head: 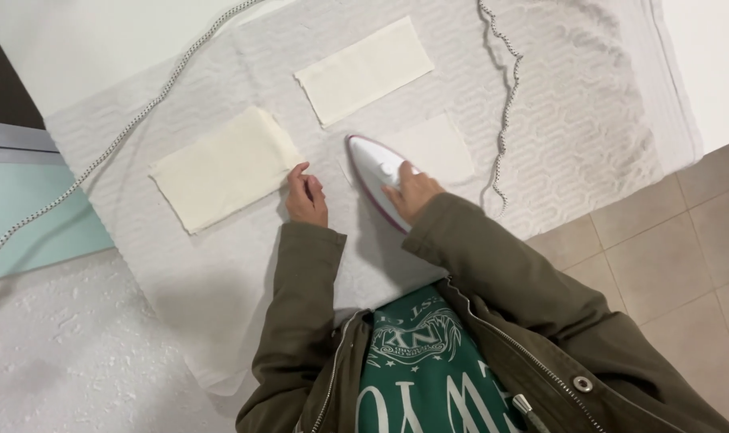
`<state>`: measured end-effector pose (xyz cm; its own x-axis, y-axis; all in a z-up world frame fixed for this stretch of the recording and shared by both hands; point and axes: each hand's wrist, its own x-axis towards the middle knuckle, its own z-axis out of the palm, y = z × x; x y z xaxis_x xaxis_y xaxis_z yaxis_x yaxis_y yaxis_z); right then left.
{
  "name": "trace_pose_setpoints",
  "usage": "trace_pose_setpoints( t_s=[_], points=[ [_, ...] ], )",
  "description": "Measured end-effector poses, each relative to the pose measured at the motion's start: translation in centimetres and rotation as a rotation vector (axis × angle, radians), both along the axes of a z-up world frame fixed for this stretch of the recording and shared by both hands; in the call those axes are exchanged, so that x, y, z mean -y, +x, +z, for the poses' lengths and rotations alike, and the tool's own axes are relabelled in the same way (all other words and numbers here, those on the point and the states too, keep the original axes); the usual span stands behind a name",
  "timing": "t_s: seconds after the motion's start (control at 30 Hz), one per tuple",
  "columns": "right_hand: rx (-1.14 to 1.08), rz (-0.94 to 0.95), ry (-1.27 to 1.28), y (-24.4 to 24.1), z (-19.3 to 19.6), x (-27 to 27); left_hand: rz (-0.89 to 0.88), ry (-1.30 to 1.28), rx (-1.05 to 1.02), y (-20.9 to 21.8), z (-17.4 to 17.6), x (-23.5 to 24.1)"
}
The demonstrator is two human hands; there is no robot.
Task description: The person irons a large white cloth on a table using a steam iron. They then pick up a stack of smaller white fabric pieces, unfold them one by one, and iron each piece individually on the table.
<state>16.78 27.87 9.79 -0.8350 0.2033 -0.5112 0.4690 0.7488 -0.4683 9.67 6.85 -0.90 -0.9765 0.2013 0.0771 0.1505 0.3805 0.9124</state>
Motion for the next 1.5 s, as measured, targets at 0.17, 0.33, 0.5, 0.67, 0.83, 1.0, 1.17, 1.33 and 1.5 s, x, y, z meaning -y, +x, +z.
trace_pose_setpoints(
  t_s=[0.17, 0.33, 0.5, 0.67, 0.83, 1.0, 1.17, 1.33, 1.5],
  points=[
    [0.226, -0.278, -0.119, 0.6, 1.1, -5.3, -0.006, -0.085, -0.018, 0.2, 1.3, -0.1],
    [0.177, -0.285, 0.014, 2.1, 1.2, -10.6, -0.059, -0.321, -0.05, -0.3, 2.7, -1.5],
    [0.163, -0.298, 0.075, 3.9, -0.7, -16.5, -0.151, -0.468, -0.257, -1.2, 6.1, -4.7],
    [0.15, -0.255, 0.239, 4.5, -1.2, -23.9, -0.134, -0.487, -0.185, -1.6, 5.4, -6.1],
    [-0.053, -0.074, 0.547, 2.9, 3.2, -27.2, -0.165, -0.505, -0.072, -2.7, 4.9, -6.0],
    [-0.78, 0.194, 0.384, -0.8, -1.7, -22.8, -0.188, -0.51, -0.032, -3.0, 4.5, -6.1],
    [-0.611, 0.497, -0.132, -6.6, -7.9, -11.8, -0.179, -0.474, -0.175, -2.4, 4.8, -6.3],
    [-0.482, 0.653, -0.187, -9.8, -7.1, -6.3, -0.195, -0.379, -0.188, -2.0, 4.2, -6.0],
    [-0.286, 0.737, -0.216, -9.7, -7.4, -8.4, -0.182, -0.307, -0.094, -1.7, 3.5, -5.7]
  ],
)
